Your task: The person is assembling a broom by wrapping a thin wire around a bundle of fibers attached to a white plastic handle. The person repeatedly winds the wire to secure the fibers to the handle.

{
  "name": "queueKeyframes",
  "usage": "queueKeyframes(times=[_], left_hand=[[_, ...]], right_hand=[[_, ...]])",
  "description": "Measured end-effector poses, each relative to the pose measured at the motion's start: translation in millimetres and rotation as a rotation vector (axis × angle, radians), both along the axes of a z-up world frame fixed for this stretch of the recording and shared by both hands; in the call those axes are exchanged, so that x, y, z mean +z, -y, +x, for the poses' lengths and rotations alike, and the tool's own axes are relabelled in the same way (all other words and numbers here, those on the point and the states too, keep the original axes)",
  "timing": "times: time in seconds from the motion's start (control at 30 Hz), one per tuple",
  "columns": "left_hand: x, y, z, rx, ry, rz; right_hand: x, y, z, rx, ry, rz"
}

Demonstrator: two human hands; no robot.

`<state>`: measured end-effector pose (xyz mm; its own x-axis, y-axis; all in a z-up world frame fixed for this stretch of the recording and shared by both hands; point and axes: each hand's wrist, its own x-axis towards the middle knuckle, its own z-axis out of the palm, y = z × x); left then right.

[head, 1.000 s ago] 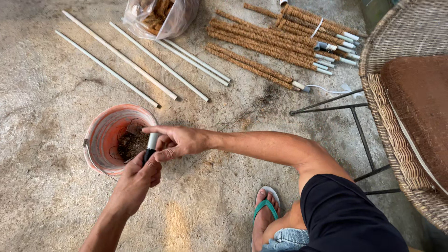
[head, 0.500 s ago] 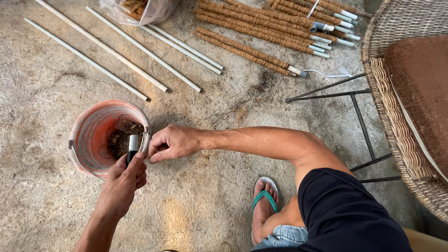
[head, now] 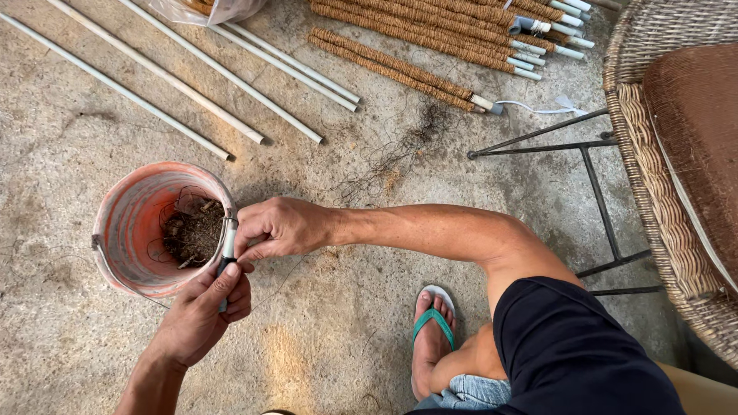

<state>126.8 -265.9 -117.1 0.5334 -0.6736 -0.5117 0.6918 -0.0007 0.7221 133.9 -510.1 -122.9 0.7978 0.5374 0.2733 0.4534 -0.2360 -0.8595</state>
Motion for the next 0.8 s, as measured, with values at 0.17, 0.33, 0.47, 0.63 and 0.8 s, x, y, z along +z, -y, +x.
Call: queueKeyframes(times=[0.17, 0.33, 0.47, 0.63, 0.8], left_hand=[[-2, 4, -5, -0.080, -0.015, 0.011], [-1, 5, -4, -0.115, 0.044, 0.077], [-1, 8, -5, -0.140, 0.145, 0.153], [4, 12, -9, -0.229, 0.331, 0.350], [5, 12, -10, -0.262, 0.522, 0.495]], right_hand=[[6, 6, -4, -0.011, 0.108, 0.004], [9, 5, -2, 0.050, 0.039, 0.046], [10, 2, 0, 0.096, -0.159, 0.005], [11, -1, -3, 0.110, -0.126, -0.117], [4, -3, -2, 0.117, -0.136, -0.172]])
